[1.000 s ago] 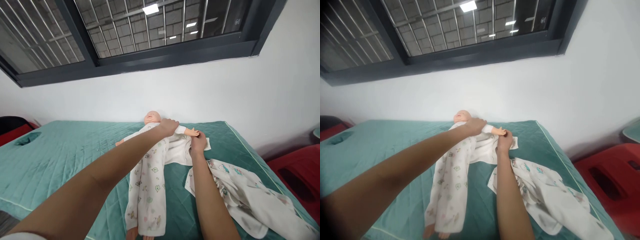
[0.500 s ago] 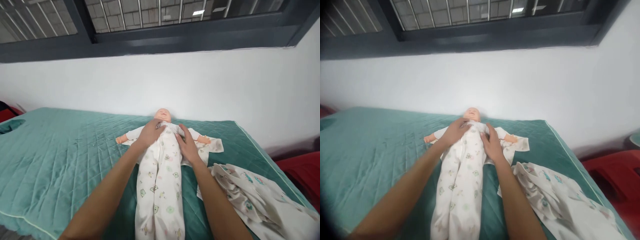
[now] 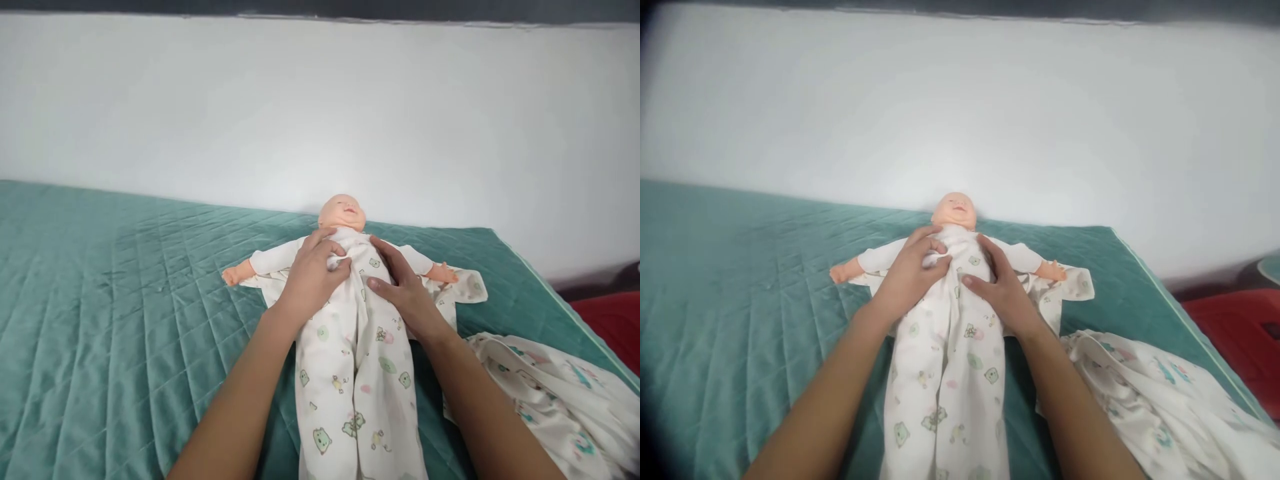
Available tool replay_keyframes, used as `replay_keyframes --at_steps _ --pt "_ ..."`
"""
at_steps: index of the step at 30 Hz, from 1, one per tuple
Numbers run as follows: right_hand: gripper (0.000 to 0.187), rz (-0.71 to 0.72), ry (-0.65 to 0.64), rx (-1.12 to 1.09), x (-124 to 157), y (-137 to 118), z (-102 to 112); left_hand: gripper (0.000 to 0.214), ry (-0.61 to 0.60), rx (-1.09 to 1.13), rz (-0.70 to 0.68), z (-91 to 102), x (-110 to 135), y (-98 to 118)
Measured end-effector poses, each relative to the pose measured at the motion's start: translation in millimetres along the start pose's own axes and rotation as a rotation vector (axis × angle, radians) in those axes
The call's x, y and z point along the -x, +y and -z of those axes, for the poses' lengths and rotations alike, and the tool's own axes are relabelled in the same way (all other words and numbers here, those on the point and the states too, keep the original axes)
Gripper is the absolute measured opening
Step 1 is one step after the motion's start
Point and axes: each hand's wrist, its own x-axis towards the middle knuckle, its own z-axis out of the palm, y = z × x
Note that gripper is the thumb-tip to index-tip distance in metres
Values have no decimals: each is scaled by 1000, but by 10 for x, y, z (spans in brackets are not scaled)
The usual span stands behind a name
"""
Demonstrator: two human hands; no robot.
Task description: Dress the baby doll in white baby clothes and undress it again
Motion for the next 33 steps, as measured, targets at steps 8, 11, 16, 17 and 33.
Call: replay_keyframes --at_steps 8,11,16,17,33 --pt "81 -38 1 181 88 -169 -74 6 51 -282 -134 -35 16 79" --pt "79 44 17 268 129 -230 -151 7 73 -383 -171 -52 13 65" --pt "75 162 22 434 134 -255 -198 14 150 -454 -259 -121 46 42" --pt "72 207 25 456 126 -246 -198 17 183 -457 -281 -138 60 40" --pt "18 556 222 737 231 -133 -277 36 248 -490 -284 -66 444 -102"
